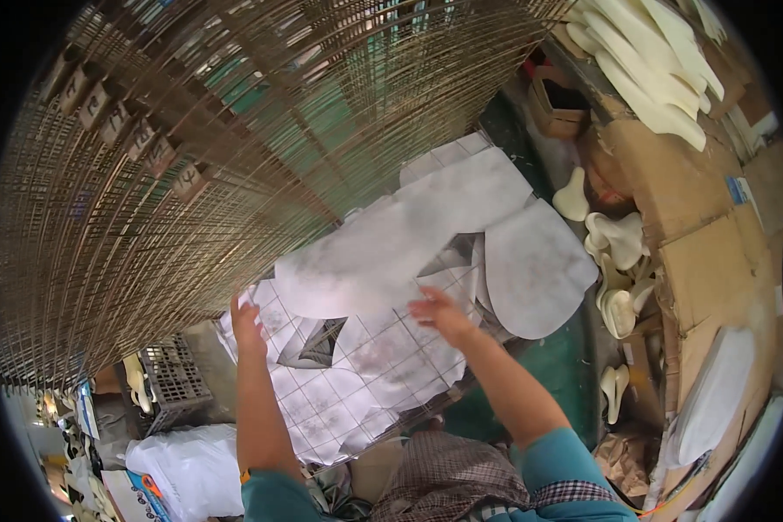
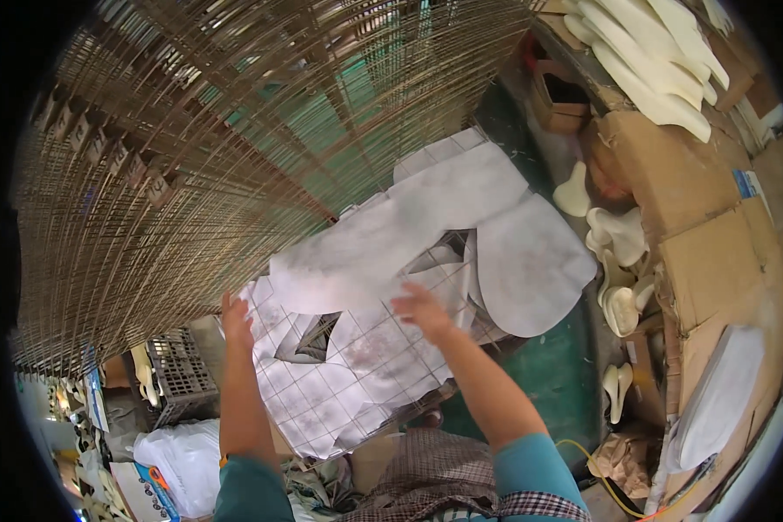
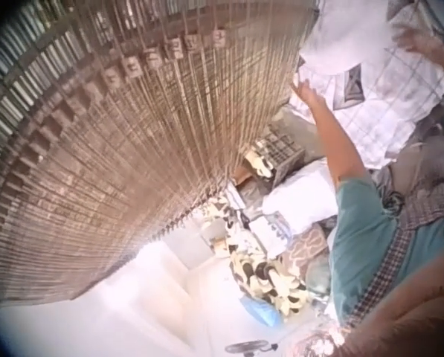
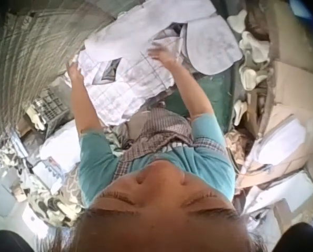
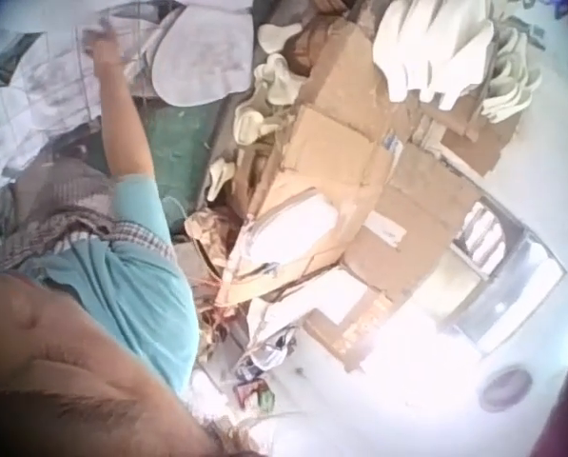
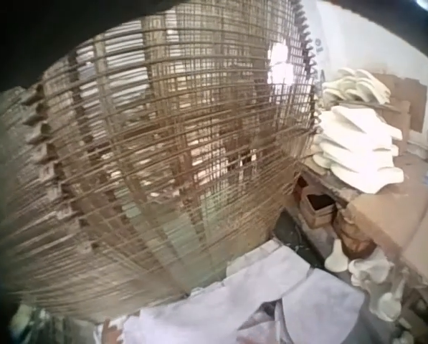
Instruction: Spraying adhesive on foam padding pieces and placing them on a drying rack.
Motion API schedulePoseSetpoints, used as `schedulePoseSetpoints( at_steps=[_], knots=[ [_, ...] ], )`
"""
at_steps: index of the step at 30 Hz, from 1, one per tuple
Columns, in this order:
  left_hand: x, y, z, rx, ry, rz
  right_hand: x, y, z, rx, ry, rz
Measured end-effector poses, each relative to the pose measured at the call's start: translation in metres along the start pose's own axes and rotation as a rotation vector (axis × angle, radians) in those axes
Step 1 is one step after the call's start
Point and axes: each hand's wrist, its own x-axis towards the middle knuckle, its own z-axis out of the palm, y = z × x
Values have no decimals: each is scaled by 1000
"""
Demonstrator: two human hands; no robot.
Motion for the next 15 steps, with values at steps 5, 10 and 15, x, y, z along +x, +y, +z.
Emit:
schedulePoseSetpoints(
  at_steps=[5,10,15],
  knots=[
    [-47,-89,12,-3,-184,-183,-97,27,-57,-269,104,-133],
    [-182,-139,108,49,-494,-375,-295,-27,-208,-895,991,-591],
    [-367,-160,216,72,-982,-477,-499,-58,-328,-1512,1786,-395]
  ],
)
